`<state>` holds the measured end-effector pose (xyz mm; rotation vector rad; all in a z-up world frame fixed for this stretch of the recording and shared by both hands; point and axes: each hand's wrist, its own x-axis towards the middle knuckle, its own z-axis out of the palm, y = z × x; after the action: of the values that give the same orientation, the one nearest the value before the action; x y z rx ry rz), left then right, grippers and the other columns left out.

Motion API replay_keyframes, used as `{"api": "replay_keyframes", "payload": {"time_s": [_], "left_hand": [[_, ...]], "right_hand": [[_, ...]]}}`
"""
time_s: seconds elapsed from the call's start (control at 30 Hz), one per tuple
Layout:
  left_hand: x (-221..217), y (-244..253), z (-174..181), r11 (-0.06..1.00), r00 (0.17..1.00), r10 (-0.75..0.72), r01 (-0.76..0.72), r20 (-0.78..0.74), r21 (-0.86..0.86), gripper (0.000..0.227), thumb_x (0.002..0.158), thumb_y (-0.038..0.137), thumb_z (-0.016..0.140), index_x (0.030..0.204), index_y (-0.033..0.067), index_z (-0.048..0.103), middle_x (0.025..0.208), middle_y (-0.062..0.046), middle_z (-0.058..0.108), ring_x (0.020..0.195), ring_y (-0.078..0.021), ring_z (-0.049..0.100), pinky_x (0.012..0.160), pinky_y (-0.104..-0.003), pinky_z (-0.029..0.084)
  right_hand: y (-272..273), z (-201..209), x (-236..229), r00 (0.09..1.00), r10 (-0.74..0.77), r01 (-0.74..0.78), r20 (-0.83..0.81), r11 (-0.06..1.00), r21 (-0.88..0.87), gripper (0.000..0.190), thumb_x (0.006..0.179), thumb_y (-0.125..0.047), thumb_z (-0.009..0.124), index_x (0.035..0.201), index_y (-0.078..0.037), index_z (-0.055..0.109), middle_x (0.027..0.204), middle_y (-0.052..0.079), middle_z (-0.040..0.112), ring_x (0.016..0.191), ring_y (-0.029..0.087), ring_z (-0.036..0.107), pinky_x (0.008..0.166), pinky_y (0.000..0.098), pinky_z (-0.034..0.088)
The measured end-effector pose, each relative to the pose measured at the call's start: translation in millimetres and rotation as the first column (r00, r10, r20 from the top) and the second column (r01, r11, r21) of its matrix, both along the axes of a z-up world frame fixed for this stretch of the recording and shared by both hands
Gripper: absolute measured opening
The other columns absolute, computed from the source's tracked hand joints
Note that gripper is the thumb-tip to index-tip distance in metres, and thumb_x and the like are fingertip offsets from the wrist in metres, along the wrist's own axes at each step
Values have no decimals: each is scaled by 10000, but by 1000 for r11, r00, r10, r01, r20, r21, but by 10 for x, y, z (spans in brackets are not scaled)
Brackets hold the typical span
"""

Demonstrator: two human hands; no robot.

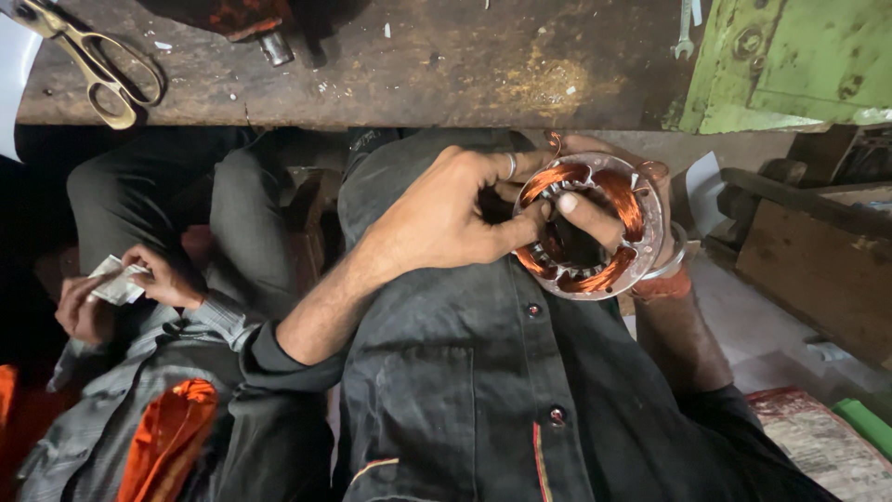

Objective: The person winds copper wire around a motor stator core, using both hands to insert and arrange the wire into slots. They occasionally use a small tool to push the wire into place and adjust the winding.

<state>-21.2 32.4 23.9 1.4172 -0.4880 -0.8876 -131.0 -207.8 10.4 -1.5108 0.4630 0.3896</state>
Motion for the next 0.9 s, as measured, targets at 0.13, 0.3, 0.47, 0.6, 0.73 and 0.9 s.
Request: {"api": "replay_keyframes", "payload": {"time_s": [0.13, 0.3, 0.47, 0.6, 0.73, 0.9], "left_hand": [[-21, -15, 20, 1000, 1000, 27, -27, 5, -1, 461, 900, 166, 716, 1322, -7, 646, 903, -124, 802, 794, -152, 817, 726, -271, 639], [-71, -82, 80, 987, 986, 161, -160, 53, -15, 346, 930, 194, 752, 1220, 10, 709, 931, -115, 796, 807, -143, 811, 727, -276, 640], [-43, -81, 119, 992, 991, 104, -110, 82, 69, 264, 930, 200, 713, 1124, 23, 737, 765, -177, 729, 638, -244, 758, 573, -341, 563], [-36, -63, 133, 992, 986, 106, -114, 128, 51, 234, 960, 205, 693, 1085, 12, 737, 755, -209, 693, 672, -328, 734, 570, -381, 536], [-48, -64, 149, 989, 986, 98, -112, 133, 100, 260, 955, 227, 697, 1095, 10, 728, 729, -214, 681, 656, -336, 724, 575, -394, 537], [-1, -145, 127, 975, 952, 214, -223, 219, 18, 347, 833, 298, 788, 1006, 3, 731, 763, -167, 738, 699, -317, 764, 657, -383, 595]], "right_hand": [[1, 28, 15, 1000, 6, -6, -8, 1000, -5, 525, 921, -37, 748, 1411, 34, 574, 1189, 106, 730, 1091, 161, 698, 1001, 337, 584], [40, 55, -1, 999, -41, 41, -29, 999, -5, 567, 905, -26, 756, 1429, 27, 546, 1191, 96, 712, 1104, 141, 679, 1012, 329, 562], [15, 38, 11, 996, 61, -54, 62, 993, -108, 519, 920, -39, 749, 1406, 38, 585, 1202, 80, 709, 1105, 137, 664, 1015, 315, 549], [4, 15, 22, 998, 39, -36, 51, 997, -65, 526, 920, -62, 741, 1410, 28, 572, 1201, 66, 696, 1105, 134, 651, 1001, 303, 545], [-22, 4, 48, 992, 104, -106, 76, 994, 23, 408, 988, -31, 706, 1371, 30, 581, 1197, 64, 672, 1128, 139, 629, 1035, 309, 525], [-17, 43, 135, 987, 131, -136, 89, 989, 52, 391, 1000, -58, 693, 1366, 26, 585, 1223, 68, 669, 1141, 147, 632, 1042, 317, 527]]}}
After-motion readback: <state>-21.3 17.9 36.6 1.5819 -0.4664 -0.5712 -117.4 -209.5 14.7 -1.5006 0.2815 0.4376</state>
